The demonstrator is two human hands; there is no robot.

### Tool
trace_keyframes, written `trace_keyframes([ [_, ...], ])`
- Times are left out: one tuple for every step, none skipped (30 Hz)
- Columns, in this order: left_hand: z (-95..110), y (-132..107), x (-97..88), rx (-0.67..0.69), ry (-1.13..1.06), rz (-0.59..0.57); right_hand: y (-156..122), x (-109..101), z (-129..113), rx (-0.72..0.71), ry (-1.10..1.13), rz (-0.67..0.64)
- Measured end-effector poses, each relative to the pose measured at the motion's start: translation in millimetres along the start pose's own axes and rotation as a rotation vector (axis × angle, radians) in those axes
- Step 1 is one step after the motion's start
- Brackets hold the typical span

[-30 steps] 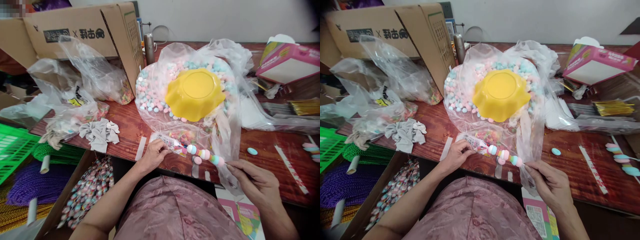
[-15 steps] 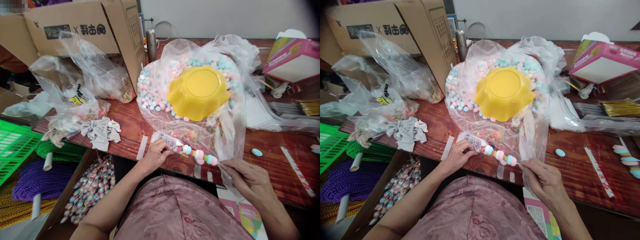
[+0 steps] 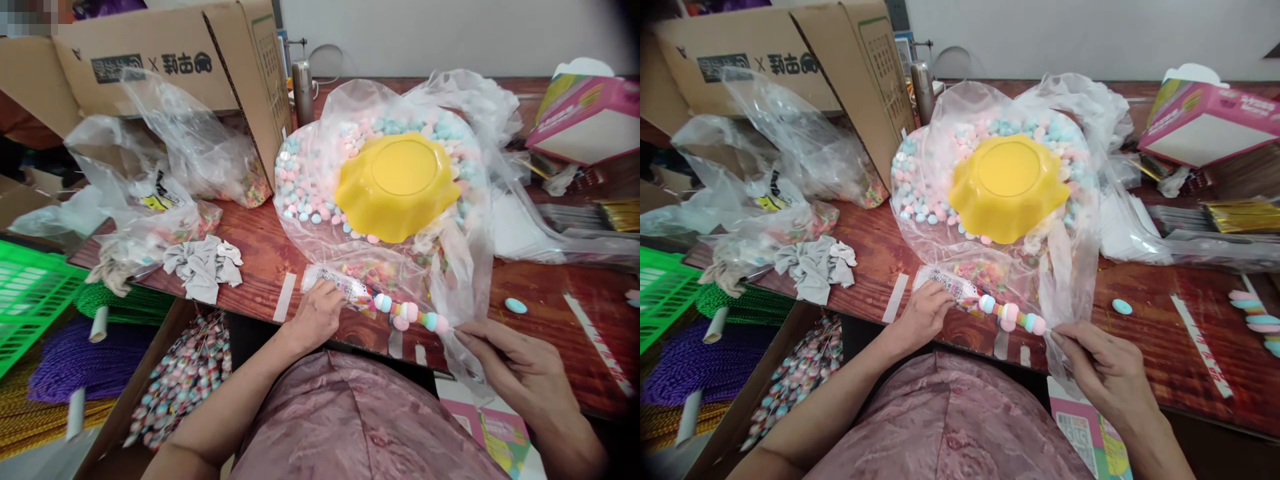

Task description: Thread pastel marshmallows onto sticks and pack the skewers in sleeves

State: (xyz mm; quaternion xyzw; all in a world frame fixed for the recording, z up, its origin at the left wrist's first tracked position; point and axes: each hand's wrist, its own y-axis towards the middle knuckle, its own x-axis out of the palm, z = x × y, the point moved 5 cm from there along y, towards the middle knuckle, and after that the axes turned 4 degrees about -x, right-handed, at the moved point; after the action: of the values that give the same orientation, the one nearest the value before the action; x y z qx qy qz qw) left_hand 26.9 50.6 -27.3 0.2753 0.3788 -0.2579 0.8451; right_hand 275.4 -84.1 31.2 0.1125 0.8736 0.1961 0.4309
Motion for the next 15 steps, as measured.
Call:
trace_keyframes([
  [-2.0,1.1,-0.9,-0.020,-0.057,0.011,-1.9,-2.0,1.1,0.038,0.016,0.003],
  [-4.4,2.3,-1.7,-0.046,-0.116,0.020,-4.1,-4.3,2.6,0.083,0.035,0.007],
  [-7.0,3.5,-2.3,-0.075,-0.171,0.028,-6.5,-6.6,4.1,0.130,0.055,0.013],
  [-9.7,4.7,-2.8,-0.106,-0.218,0.033,-8.8,-8.6,5.7,0.172,0.077,0.019],
  [-12.3,5.7,-2.9,-0.135,-0.256,0.034,-10.7,-10.2,7.3,0.210,0.101,0.027],
  [-14.6,6.7,-2.9,-0.160,-0.291,0.032,-12.0,-11.2,8.9,0.237,0.125,0.039],
  [-16.5,7.5,-2.7,-0.179,-0.323,0.027,-12.6,-11.2,10.3,0.250,0.144,0.045],
  [-18.1,8.1,-2.5,-0.193,-0.353,0.022,-12.5,-10.2,11.7,0.250,0.161,0.045],
  [-19.3,8.5,-2.2,-0.201,-0.383,0.018,-11.6,-8.5,13.0,0.237,0.174,0.045],
  [-20.5,8.8,-2.1,-0.206,-0.409,0.016,-10.2,-6.1,14.5,0.218,0.182,0.039],
  [-21.3,8.9,-2.1,-0.206,-0.432,0.016,-8.7,-3.1,16.1,0.197,0.186,0.029],
  [-22.0,9.0,-2.1,-0.204,-0.450,0.015,-7.2,0.5,18.0,0.178,0.186,0.012],
  [-22.4,8.9,-2.0,-0.200,-0.464,0.009,-6.0,4.3,20.3,0.167,0.185,-0.009],
  [-22.6,8.9,-1.9,-0.194,-0.472,0.001,-5.1,7.9,22.7,0.163,0.182,-0.027],
  [-22.6,8.8,-2.0,-0.187,-0.477,-0.006,-4.4,11.4,25.0,0.161,0.178,-0.047],
])
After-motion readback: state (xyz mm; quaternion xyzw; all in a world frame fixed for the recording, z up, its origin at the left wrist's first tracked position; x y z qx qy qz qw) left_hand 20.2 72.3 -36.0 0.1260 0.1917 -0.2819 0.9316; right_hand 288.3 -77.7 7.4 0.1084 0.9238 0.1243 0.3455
